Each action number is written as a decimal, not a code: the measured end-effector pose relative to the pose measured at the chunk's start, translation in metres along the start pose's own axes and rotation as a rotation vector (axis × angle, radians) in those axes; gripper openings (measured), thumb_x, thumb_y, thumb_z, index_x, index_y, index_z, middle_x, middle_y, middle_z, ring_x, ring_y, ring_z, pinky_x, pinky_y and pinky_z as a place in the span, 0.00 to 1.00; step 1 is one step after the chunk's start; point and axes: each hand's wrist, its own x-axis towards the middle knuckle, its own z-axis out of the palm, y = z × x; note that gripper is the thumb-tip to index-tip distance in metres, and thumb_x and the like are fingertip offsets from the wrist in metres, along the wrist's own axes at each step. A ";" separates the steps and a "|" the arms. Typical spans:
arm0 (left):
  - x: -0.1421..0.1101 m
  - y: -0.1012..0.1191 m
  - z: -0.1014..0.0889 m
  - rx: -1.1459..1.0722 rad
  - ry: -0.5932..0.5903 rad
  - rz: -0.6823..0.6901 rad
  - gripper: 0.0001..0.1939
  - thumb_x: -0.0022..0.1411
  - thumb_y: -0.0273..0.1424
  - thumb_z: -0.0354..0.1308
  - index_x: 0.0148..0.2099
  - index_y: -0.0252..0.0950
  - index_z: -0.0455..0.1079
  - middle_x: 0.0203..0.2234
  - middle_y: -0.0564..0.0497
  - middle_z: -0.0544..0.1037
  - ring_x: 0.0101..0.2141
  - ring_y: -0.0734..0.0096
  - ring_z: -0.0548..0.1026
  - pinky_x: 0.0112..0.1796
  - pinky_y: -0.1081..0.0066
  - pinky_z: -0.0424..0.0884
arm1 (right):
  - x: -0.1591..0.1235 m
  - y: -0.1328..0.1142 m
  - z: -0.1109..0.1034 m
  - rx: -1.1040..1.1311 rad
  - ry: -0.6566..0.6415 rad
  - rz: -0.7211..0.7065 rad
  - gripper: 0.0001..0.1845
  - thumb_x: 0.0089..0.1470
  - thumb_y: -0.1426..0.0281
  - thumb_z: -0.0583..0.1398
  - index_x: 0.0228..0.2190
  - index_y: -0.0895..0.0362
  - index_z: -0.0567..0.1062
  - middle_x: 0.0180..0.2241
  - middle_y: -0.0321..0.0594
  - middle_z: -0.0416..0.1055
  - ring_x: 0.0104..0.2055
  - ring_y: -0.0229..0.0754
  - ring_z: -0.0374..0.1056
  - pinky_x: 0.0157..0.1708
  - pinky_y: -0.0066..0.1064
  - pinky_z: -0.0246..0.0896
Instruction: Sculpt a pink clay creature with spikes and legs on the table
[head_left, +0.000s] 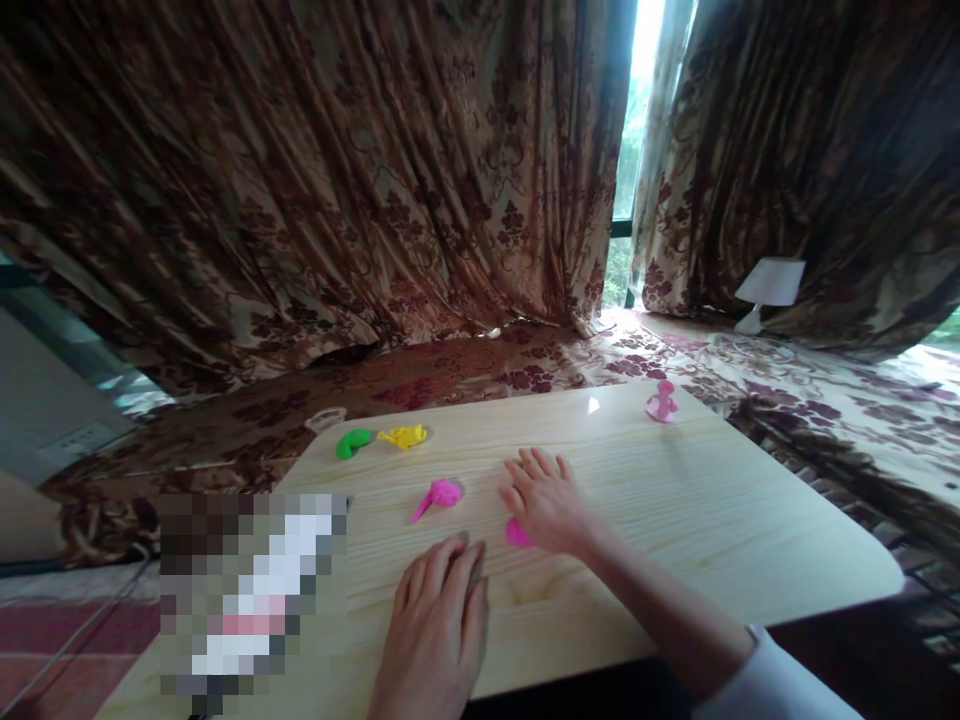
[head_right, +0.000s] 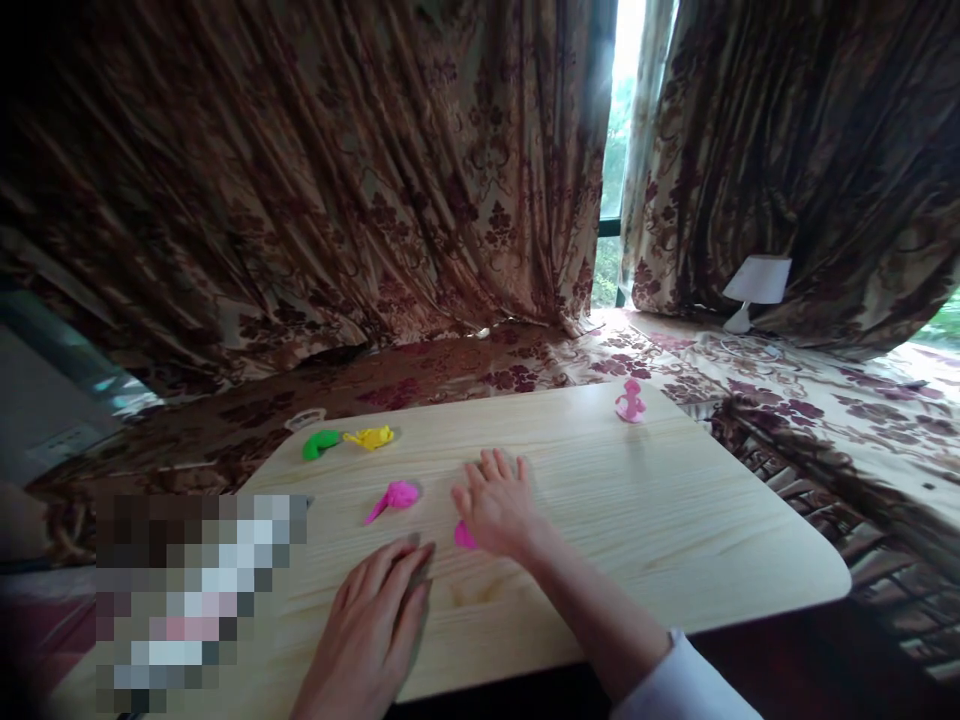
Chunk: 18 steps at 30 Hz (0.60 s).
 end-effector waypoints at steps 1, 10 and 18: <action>-0.001 -0.004 0.002 0.006 0.018 0.014 0.20 0.63 0.32 0.49 0.57 0.40 0.62 0.51 0.45 0.68 0.51 0.59 0.65 0.50 0.55 0.65 | 0.014 0.007 -0.003 0.005 0.035 0.022 0.24 0.62 0.61 0.48 0.54 0.60 0.65 0.61 0.52 0.54 0.64 0.55 0.45 0.58 0.57 0.35; 0.024 0.006 0.011 -0.168 0.101 -0.003 0.24 0.60 0.31 0.52 0.59 0.38 0.59 0.54 0.43 0.68 0.53 0.59 0.66 0.50 0.57 0.68 | -0.038 0.040 -0.024 0.171 0.004 -0.091 0.18 0.54 0.65 0.59 0.48 0.50 0.72 0.47 0.39 0.73 0.55 0.48 0.61 0.54 0.42 0.52; 0.053 0.028 0.000 -0.460 0.004 0.005 0.22 0.59 0.26 0.52 0.56 0.43 0.63 0.52 0.48 0.70 0.53 0.63 0.66 0.53 0.59 0.64 | -0.063 0.036 -0.017 0.582 0.031 0.005 0.20 0.56 0.71 0.56 0.50 0.54 0.70 0.49 0.46 0.71 0.52 0.47 0.65 0.52 0.42 0.60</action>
